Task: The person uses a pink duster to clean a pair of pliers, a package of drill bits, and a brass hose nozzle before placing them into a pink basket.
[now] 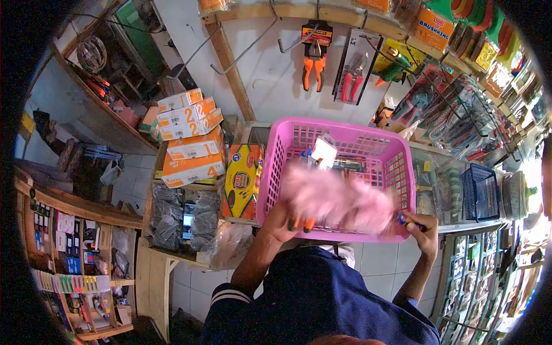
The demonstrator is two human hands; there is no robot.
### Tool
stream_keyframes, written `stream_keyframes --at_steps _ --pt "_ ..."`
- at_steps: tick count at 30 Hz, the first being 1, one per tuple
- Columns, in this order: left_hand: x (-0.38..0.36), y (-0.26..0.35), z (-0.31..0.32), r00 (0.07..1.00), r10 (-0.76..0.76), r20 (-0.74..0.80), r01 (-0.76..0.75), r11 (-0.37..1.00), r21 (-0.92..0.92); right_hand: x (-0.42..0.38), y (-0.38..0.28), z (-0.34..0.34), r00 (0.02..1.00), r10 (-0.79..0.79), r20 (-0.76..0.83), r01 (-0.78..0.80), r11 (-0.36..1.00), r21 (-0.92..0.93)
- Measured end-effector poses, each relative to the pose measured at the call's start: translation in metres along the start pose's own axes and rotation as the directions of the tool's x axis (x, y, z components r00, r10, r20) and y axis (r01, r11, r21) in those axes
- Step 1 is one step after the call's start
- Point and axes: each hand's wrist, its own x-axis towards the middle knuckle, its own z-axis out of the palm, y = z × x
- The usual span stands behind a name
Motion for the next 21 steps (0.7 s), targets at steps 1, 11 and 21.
stream_keyframes --at_steps 1,11,21 --pt "0.003 0.002 0.002 0.997 -0.079 0.02 0.081 0.988 -0.131 0.001 0.001 0.001 1.0 0.025 -0.016 -0.026 0.998 -0.051" --pt "0.007 0.007 0.011 0.996 -0.077 0.049 0.088 0.954 -0.286 0.007 -0.004 0.001 0.996 0.072 -0.047 -0.079 0.978 -0.191" --pt "-0.005 0.005 0.004 0.969 0.183 0.167 -0.247 0.706 0.664 0.007 0.007 -0.006 0.998 0.062 -0.008 -0.062 0.995 -0.074"
